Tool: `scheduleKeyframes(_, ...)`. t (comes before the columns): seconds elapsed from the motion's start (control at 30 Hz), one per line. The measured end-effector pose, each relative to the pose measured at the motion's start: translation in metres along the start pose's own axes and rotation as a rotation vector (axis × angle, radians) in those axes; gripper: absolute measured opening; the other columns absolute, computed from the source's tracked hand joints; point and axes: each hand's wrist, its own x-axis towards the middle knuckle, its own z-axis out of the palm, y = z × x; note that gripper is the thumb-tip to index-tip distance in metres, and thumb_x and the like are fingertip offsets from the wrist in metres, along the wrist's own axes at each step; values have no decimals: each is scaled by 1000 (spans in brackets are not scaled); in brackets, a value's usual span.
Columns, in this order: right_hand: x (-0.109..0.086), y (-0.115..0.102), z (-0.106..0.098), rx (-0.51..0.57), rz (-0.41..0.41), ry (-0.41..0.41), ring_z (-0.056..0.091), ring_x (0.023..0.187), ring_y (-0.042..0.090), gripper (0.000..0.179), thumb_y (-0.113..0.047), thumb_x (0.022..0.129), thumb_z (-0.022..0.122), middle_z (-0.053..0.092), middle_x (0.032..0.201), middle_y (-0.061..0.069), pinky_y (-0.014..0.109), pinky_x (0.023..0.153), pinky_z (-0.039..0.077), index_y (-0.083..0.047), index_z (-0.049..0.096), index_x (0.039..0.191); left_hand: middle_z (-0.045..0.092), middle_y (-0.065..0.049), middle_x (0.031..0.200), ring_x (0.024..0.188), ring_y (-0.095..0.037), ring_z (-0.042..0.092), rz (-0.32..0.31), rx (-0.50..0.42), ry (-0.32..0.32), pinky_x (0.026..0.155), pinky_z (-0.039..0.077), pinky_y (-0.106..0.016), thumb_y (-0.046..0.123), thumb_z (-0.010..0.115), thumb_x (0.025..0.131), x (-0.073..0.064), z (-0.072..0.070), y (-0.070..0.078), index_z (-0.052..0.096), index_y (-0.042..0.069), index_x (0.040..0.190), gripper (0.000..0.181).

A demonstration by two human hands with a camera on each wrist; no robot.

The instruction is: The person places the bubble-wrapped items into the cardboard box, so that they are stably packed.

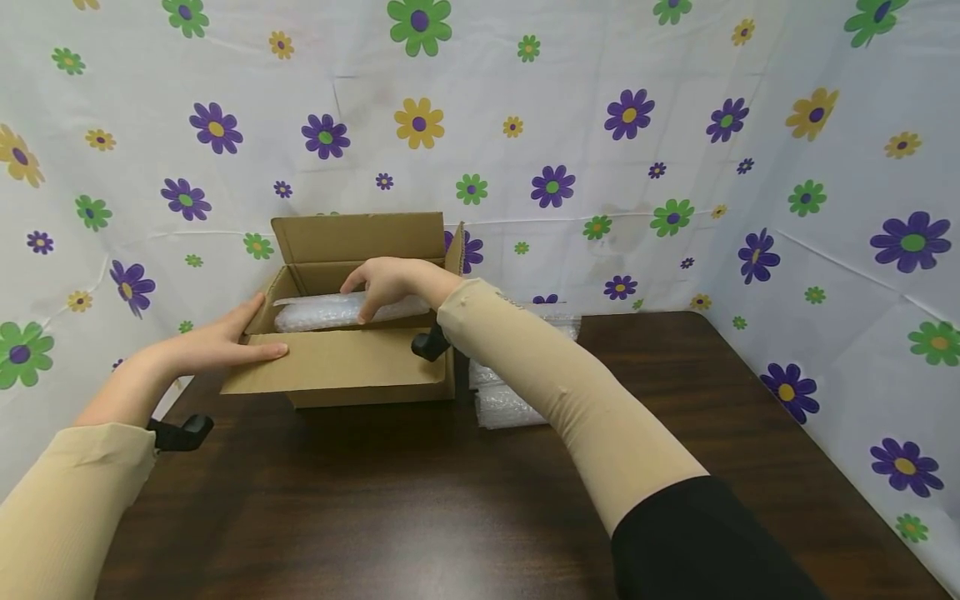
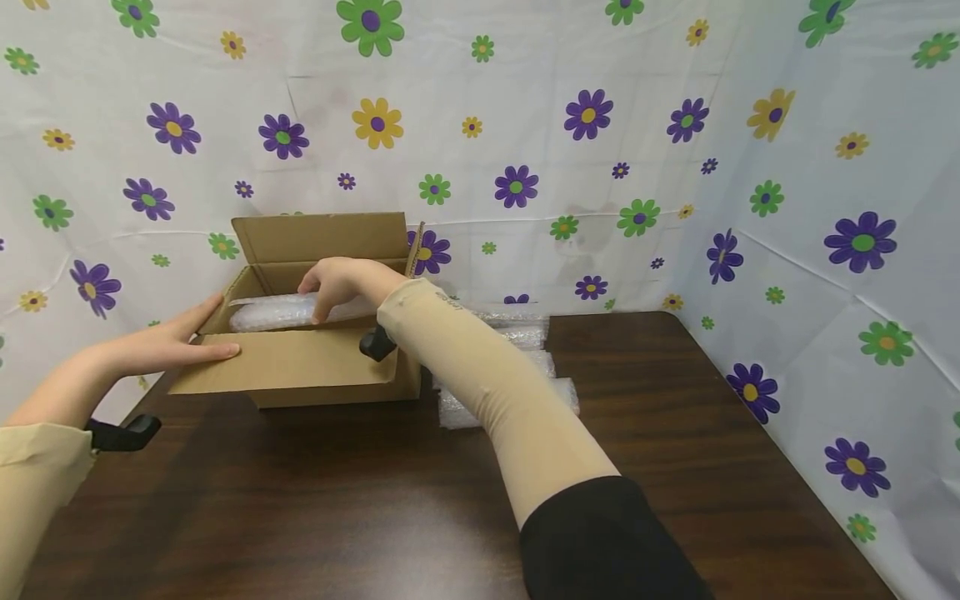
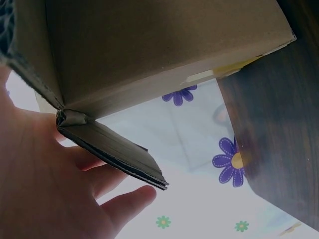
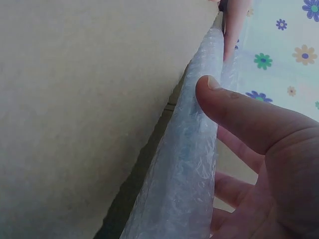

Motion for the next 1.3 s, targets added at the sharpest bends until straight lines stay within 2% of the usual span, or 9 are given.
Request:
scheduleKeyframes(0.27, 6, 3, 2, -18, 20, -26, 33, 138, 16, 56, -24, 91, 69, 38, 151, 0, 26, 104, 36, -20, 49, 144, -8, -39, 152, 138, -57, -2, 5, -12, 1, 104, 11, -72, 40, 62, 92, 0, 0, 0, -14, -5, 150, 105)
scheduleKeyframes(0.7, 8, 7, 10, 24, 39, -57, 28, 141, 16, 53, -24, 94, 65, 37, 152, 0, 27, 108, 31, -22, 48, 144, -7, -39, 152, 138, -57, -1, 10, -14, 1, 103, 12, -73, 38, 62, 92, -1, 0, 3, -14, -5, 150, 105)
scheduleKeyframes(0.97, 10, 10, 14, 38, 20, -80, 26, 142, 15, 52, -28, 95, 63, 36, 153, -1, 27, 110, 28, -22, 48, 145, -6, -38, 152, 138, -57, 0, 11, -12, 1, 104, 11, -72, 41, 62, 92, -3, -1, 6, -13, -4, 150, 106)
scheduleKeyframes(1.1, 10, 11, 15, 29, -9, -71, 33, 138, 15, 52, -30, 96, 61, 40, 151, 0, 25, 108, 31, -20, 47, 145, -6, -38, 152, 138, -57, 0, 10, -16, 0, 103, 11, -73, 42, 62, 92, -4, -1, 5, -13, -3, 151, 106)
scheduleKeyframes(1.3, 9, 13, 12, 69, -80, -32, 49, 119, 15, 51, -29, 97, 61, 53, 138, 5, 24, 94, 41, -15, 48, 144, -6, -39, 152, 137, -57, 0, 5, -11, -3, 102, 12, -74, 43, 62, 92, -4, -2, 5, -14, -3, 150, 106)
